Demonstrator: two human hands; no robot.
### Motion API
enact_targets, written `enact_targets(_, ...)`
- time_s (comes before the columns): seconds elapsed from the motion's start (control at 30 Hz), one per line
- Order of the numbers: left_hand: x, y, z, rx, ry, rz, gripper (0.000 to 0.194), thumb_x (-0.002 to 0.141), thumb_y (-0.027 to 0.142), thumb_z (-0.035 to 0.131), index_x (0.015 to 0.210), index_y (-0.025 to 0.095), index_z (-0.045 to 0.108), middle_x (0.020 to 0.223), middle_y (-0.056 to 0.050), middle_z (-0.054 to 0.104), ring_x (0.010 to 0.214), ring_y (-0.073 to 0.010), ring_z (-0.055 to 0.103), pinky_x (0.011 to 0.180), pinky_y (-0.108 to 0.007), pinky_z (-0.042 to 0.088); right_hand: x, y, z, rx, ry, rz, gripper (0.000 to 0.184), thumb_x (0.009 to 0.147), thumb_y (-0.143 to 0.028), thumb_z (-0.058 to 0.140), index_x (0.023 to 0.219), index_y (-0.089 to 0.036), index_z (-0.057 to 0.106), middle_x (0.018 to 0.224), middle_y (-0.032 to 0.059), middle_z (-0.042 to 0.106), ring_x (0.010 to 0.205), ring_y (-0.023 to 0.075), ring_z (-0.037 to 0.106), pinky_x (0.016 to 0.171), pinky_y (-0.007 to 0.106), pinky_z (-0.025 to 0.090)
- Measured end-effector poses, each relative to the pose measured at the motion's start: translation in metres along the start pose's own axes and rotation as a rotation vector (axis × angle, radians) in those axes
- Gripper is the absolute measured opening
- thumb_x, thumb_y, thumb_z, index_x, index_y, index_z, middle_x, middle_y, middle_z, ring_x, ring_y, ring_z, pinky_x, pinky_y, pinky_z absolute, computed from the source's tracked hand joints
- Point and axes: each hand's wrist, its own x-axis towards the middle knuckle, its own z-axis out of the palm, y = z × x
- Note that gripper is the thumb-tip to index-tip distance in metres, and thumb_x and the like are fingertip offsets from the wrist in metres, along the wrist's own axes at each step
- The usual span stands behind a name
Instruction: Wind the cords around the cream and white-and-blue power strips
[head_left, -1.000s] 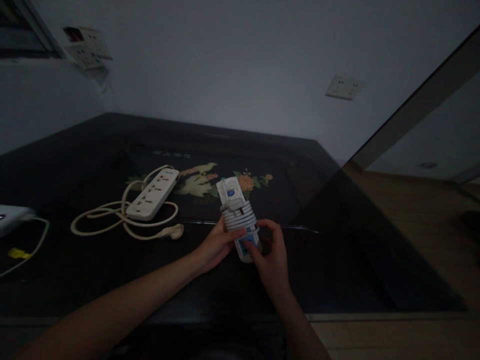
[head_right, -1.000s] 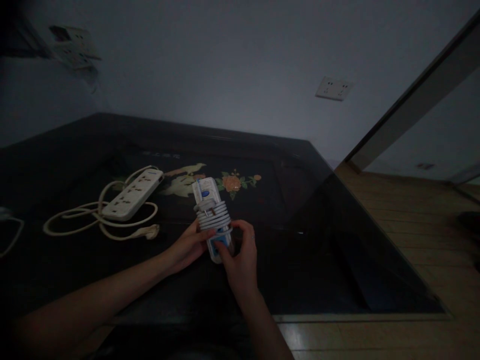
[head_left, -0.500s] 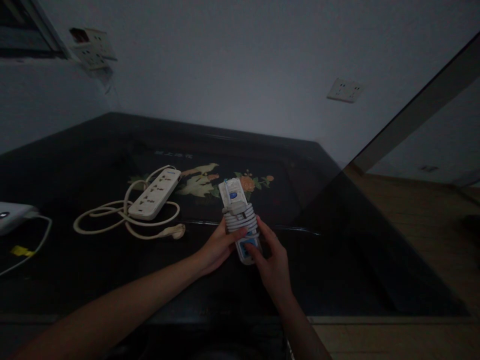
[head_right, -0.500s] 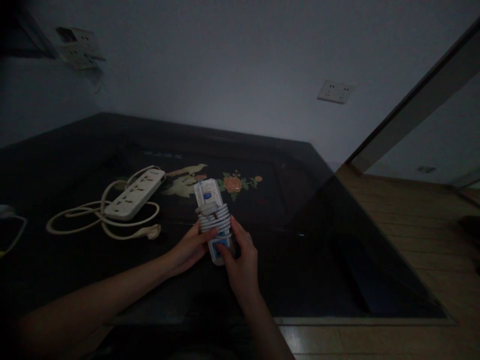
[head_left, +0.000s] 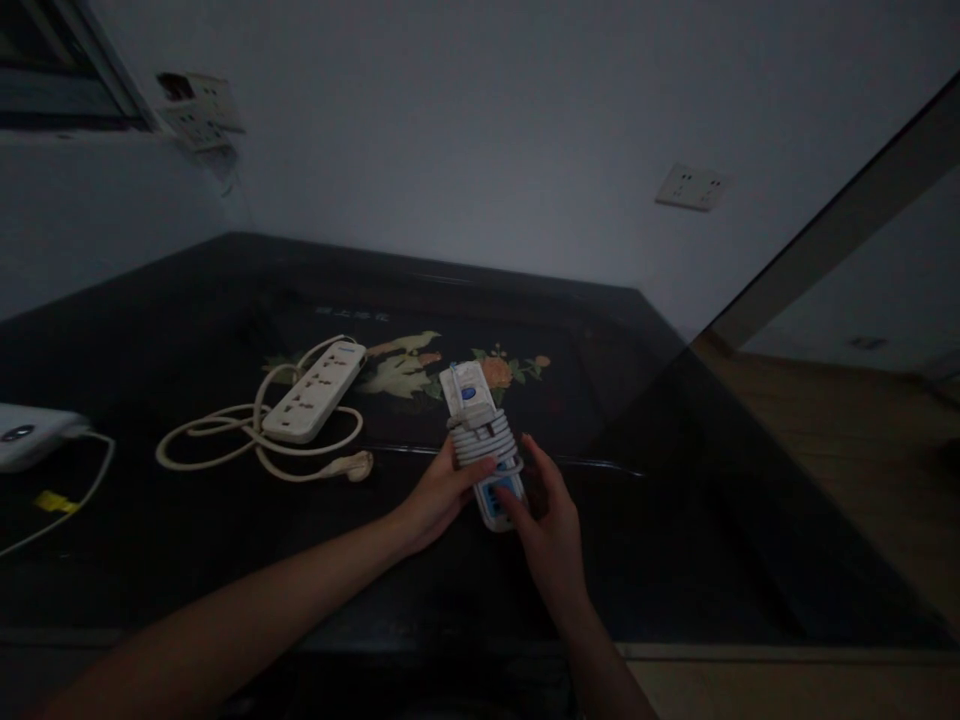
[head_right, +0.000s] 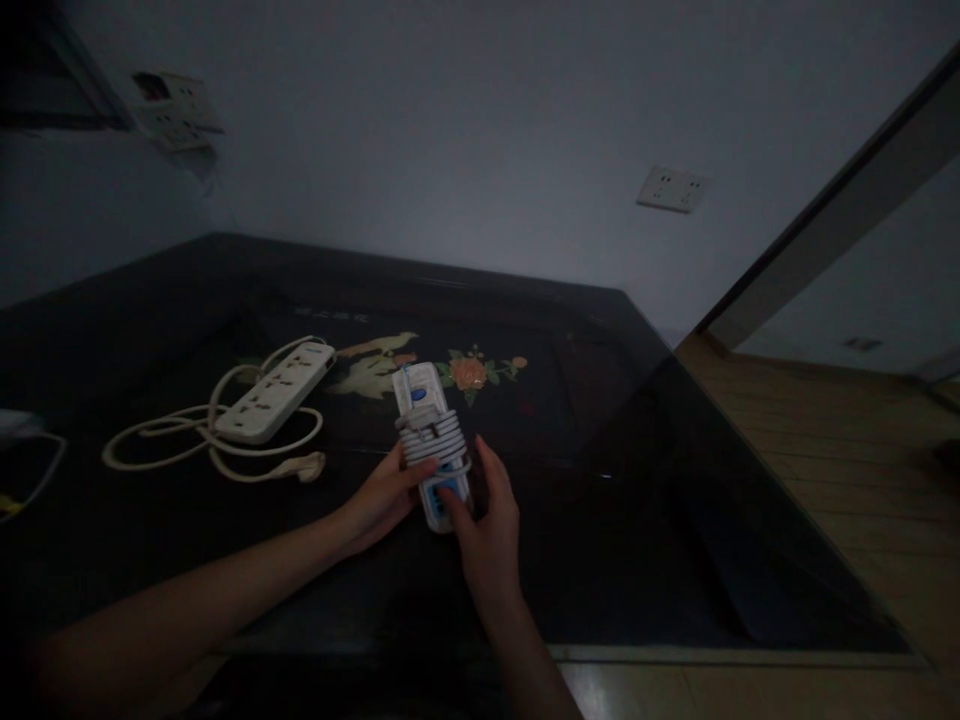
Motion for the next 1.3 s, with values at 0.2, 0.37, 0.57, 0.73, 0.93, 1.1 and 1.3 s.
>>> enact_targets(0.2,0.000,0.000,0.000,0.022,0.019,0.056,0.056,0.064,0.025,0.082,0.112,0.019,0.054,0.113,-0.007,0.067,0.107,-0.0237,0.062,0.098,-0.038,0.045,0.001,0.003,0.000,-0.040,-0.010,-0.076,0.046,0.079,-0.024,0.064,0.125,-0.020,0.059,0.130,0.0100,0.058,0.121,0.0245,0.053,0.102,0.043,0.043)
enact_targets(0.37,0.000,0.003,0.004,0.080,0.062,0.065,0.062,0.062,0.028,0.082,0.114,0.017,0.051,0.116,-0.010,0.065,0.110,-0.0257,0.060,0.098,-0.039,0.044,0.000,0.004,0.001,-0.034,-0.016,-0.068,0.046,0.078,-0.023,0.064,0.125,-0.022,0.059,0.130,0.0095,0.058,0.120,0.0249,0.053,0.102,0.044,0.043)
enact_targets(0.57,0.003,0.003,0.000,0.298,-0.016,0.169,0.066,0.062,0.039,0.081,0.115,0.019,0.047,0.118,-0.011,0.063,0.109,-0.0269,0.060,0.095,-0.039,0.046,0.001,0.001,0.002,0.108,-0.012,0.094,0.062,0.071,-0.025,0.071,0.129,-0.022,0.051,0.133,0.0107,0.054,0.117,0.0260,0.054,0.092,0.040,0.051)
enact_targets(0.73,0.003,0.002,-0.004,0.430,-0.114,0.203,0.069,0.062,0.049,0.078,0.114,0.019,0.045,0.116,-0.013,0.063,0.107,-0.0279,0.061,0.093,-0.040,0.047,0.004,-0.001,-0.002,0.350,-0.135,0.222,0.062,0.066,-0.025,0.077,0.123,-0.022,0.055,0.122,0.0087,0.063,0.109,0.0257,0.061,0.092,0.041,0.050)
enact_targets(0.93,0.006,0.003,-0.009,0.525,-0.260,0.181,0.068,0.073,0.053,0.068,0.125,0.020,0.040,0.127,-0.013,0.055,0.117,-0.0274,0.053,0.099,-0.041,0.041,0.011,-0.005,-0.019,0.487,-0.270,0.310,0.052,0.064,-0.028,0.081,0.113,-0.021,0.063,0.106,0.0056,0.071,0.097,0.0237,0.066,0.086,0.038,0.051)
enact_targets(1.1,0.005,0.007,-0.007,0.707,-0.198,0.227,0.050,0.085,0.045,0.055,0.127,0.021,0.043,0.124,-0.011,0.053,0.115,-0.0243,0.050,0.092,-0.036,0.043,0.045,0.003,-0.054,0.427,-0.145,0.302,0.052,0.064,-0.034,0.081,0.110,-0.018,0.065,0.102,0.0083,0.072,0.091,0.0241,0.068,0.080,0.036,0.053)
enact_targets(1.3,0.007,0.007,-0.005,0.925,-0.237,0.219,0.036,0.087,0.032,0.049,0.121,0.022,0.046,0.107,-0.008,0.059,0.094,-0.0183,0.058,0.081,-0.033,0.046,0.112,0.031,-0.128,0.250,0.031,0.351,0.047,0.062,-0.030,0.082,0.103,-0.014,0.065,0.090,0.0080,0.074,0.070,0.0193,0.071,0.063,0.028,0.056)
